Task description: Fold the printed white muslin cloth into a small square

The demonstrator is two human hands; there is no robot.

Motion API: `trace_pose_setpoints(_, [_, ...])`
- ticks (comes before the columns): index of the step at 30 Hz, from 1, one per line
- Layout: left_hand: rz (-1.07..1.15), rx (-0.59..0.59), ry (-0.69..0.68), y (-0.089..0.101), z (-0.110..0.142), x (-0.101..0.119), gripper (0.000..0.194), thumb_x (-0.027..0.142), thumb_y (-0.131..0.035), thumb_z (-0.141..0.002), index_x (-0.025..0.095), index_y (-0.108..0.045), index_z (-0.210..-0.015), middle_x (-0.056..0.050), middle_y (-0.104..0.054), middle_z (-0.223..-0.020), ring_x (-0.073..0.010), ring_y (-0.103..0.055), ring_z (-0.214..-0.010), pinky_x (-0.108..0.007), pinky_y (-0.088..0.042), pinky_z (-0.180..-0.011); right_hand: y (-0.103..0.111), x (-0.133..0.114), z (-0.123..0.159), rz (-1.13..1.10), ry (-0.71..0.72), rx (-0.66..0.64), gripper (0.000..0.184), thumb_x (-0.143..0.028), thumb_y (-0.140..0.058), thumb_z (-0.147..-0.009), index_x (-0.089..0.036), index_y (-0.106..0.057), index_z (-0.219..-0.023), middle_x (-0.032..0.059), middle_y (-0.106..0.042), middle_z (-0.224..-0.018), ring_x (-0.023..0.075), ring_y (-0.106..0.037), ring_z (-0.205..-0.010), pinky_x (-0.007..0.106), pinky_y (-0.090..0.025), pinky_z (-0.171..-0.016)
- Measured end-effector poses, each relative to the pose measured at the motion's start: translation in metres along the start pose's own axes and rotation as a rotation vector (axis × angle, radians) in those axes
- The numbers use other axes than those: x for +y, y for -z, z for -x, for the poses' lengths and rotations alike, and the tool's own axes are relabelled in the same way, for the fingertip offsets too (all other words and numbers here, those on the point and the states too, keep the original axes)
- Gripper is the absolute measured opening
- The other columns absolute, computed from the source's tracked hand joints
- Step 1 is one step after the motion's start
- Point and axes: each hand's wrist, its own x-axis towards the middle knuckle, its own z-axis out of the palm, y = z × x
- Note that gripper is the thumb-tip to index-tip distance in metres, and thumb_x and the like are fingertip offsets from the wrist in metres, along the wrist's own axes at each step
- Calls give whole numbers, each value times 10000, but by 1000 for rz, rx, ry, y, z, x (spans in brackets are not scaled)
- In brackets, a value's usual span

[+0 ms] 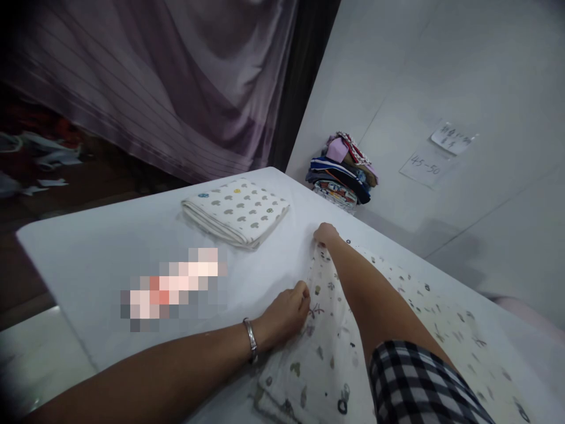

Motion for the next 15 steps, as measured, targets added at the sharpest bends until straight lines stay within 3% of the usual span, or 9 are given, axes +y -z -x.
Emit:
trace_pose_setpoints(8, [-191, -52, 17, 10, 1, 3, 205, 213, -333, -842, 174, -455, -1001, -93, -656, -889, -247, -615, -795, -330, -396, -653, 6, -2, 4, -1, -11, -117, 207, -231, -588, -775, -46, -675, -810, 61, -593, -478, 179, -630, -492, 221, -478, -504])
trace_pose_setpoints(12, [-190, -51, 15, 8, 1, 2, 223, 251, -321, -860, 178, -455, -1023, -94, -660, -901, -257, -620, -822, -342, -410, -676, 8, 0, 5, 15, -11, -115, 249, -241, -507, -866, -37, -646, -896, 85, -618, -567, 166, -633, -525, 231, -491, -519])
trace_pose_setpoints(15, [-174, -35, 24, 7, 2, 2, 267, 328, -317, -883, 175, -440, -1065, -102, -657, -923, -266, -618, -856, -356, -416, -715, 11, 10, 6, 45, 18, -131, 281, -297, -464, -925, -65, -604, -997, 77, -644, -746, 134, -630, -620, 251, -516, -583])
